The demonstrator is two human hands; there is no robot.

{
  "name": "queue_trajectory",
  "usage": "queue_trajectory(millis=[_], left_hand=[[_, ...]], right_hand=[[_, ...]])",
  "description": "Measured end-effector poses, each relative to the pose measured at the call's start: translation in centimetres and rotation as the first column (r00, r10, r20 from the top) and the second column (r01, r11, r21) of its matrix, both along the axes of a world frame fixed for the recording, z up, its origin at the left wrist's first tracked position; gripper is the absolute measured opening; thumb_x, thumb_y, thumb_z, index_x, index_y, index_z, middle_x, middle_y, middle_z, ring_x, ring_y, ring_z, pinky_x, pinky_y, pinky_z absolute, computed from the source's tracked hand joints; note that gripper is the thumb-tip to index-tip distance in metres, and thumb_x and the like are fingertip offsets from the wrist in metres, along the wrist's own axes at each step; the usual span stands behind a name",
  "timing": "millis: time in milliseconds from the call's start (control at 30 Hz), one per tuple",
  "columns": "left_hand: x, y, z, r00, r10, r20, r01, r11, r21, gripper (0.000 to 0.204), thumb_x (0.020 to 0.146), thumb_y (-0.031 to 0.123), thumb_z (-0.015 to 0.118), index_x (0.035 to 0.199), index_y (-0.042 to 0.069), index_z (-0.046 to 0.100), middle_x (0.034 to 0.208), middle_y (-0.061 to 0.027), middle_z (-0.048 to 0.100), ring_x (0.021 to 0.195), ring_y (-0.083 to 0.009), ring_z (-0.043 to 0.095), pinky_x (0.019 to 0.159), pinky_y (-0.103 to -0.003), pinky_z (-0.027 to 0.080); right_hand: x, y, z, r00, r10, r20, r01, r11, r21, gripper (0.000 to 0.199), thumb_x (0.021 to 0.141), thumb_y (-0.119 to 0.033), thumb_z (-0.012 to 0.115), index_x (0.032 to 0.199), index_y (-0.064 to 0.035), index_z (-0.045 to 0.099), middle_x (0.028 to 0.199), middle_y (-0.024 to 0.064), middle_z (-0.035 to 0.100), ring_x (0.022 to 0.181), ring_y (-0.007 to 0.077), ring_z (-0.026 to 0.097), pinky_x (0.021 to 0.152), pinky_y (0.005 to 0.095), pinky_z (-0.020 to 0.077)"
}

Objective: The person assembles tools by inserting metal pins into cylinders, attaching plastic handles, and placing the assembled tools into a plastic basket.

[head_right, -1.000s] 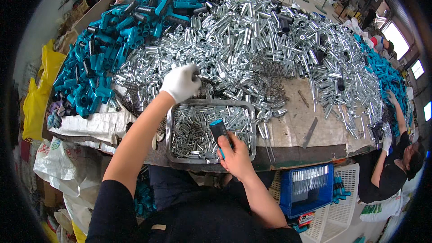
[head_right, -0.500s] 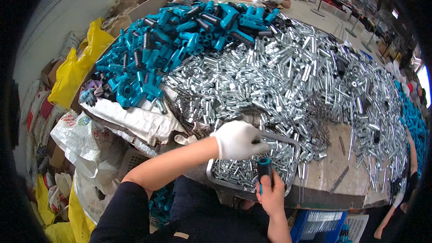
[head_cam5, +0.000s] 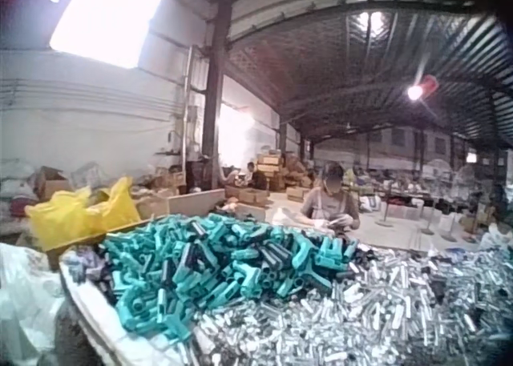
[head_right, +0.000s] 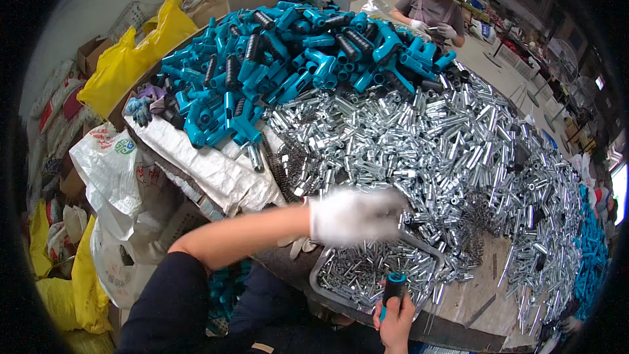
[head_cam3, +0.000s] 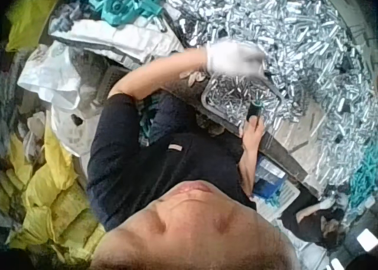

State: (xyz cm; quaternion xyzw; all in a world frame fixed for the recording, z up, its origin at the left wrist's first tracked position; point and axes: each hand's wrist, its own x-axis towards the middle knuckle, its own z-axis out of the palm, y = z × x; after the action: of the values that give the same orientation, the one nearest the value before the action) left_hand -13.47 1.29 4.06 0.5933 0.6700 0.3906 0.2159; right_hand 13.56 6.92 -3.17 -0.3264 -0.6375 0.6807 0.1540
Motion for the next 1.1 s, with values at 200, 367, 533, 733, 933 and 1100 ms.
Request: queue_trajectory(millis=[200, 367, 533, 733, 933, 1100], left_hand=[[-20.1, -8.8, 1.4, 0.112, 0.792, -0.600, -0.990, 0.140, 0.001, 0.064, 0.086, 0.058, 0.053, 0.115, 0.000, 0.056, 0.112, -0.0214, 0.064, 0.104, -0.0345, 0.064, 0.087, -0.044, 0.050], [-21.6, -10.0, -2.5, 0.222, 0.724, -0.653, -0.960, 0.046, -0.275, 0.082, 0.073, 0.052, 0.065, 0.131, -0.002, 0.045, 0.128, -0.0186, 0.058, 0.115, -0.0310, 0.060, 0.099, -0.038, 0.046], [-19.6, -5.1, -3.2, 0.333, 0.758, -0.561, -0.935, 0.341, -0.094, 0.031, 0.076, 0.014, 0.063, 0.105, 0.004, 0.059, 0.103, -0.0192, 0.067, 0.099, -0.0354, 0.065, 0.085, -0.043, 0.053], [-6.7, 0.5, 3.1, 0.670, 0.669, -0.322, -0.595, 0.743, 0.306, 0.039, 0.079, 0.026, 0.067, 0.104, 0.001, 0.051, 0.083, -0.0229, 0.066, 0.078, -0.0419, 0.065, 0.070, -0.047, 0.052], [4.9, 1.7, 4.2, 0.923, 0.355, -0.153, -0.341, 0.934, 0.108, 0.048, 0.078, 0.027, 0.066, 0.112, -0.002, 0.048, 0.076, -0.0262, 0.064, 0.073, -0.0436, 0.065, 0.067, -0.048, 0.052], [6.3, 1.5, 4.9, 0.946, 0.322, -0.034, -0.316, 0.942, 0.116, 0.045, 0.079, 0.025, 0.065, 0.108, -0.004, 0.048, 0.073, -0.0242, 0.064, 0.069, -0.0433, 0.065, 0.064, -0.048, 0.052]], right_hand=[[0.2, 0.0, -0.6, 1.000, -0.008, -0.025, 0.008, 1.000, 0.018, 0.049, 0.100, -0.046, 0.042, 0.118, -0.0010, 0.050, 0.058, 0.0045, 0.047, 0.037, 0.0091, 0.042, 0.033, 0.0220, 0.0305], [0.6, -0.2, -1.0, 0.998, -0.066, -0.017, 0.066, 0.997, 0.034, 0.052, 0.099, -0.048, 0.043, 0.119, -0.0008, 0.049, 0.058, 0.0036, 0.046, 0.037, 0.0089, 0.041, 0.033, 0.0219, 0.0304], [1.0, -0.2, -0.5, 0.998, -0.056, -0.032, 0.056, 0.998, 0.008, 0.052, 0.098, -0.047, 0.047, 0.120, 0.0003, 0.049, 0.062, 0.0048, 0.048, 0.039, 0.0083, 0.041, 0.036, 0.0217, 0.0307], [-0.4, -0.1, 0.0, 0.999, -0.033, 0.016, 0.034, 0.997, -0.068, 0.034, 0.101, -0.026, 0.042, 0.122, -0.0011, 0.053, 0.063, 0.0040, 0.049, 0.039, 0.0077, 0.038, 0.037, 0.0232, 0.0303], [0.7, 0.1, 1.0, 1.000, -0.001, -0.010, 0.001, 0.998, 0.065, 0.040, 0.095, -0.034, 0.060, 0.113, 0.0012, 0.055, 0.068, 0.0005, 0.054, 0.058, 0.0056, 0.048, 0.052, 0.0230, 0.0399], [1.8, -0.3, 1.8, 0.999, 0.029, 0.021, -0.034, 0.941, 0.338, 0.043, 0.092, -0.034, 0.063, 0.112, 0.0023, 0.057, 0.070, 0.0107, 0.056, 0.065, 0.0167, 0.056, 0.063, 0.0322, 0.0460]])
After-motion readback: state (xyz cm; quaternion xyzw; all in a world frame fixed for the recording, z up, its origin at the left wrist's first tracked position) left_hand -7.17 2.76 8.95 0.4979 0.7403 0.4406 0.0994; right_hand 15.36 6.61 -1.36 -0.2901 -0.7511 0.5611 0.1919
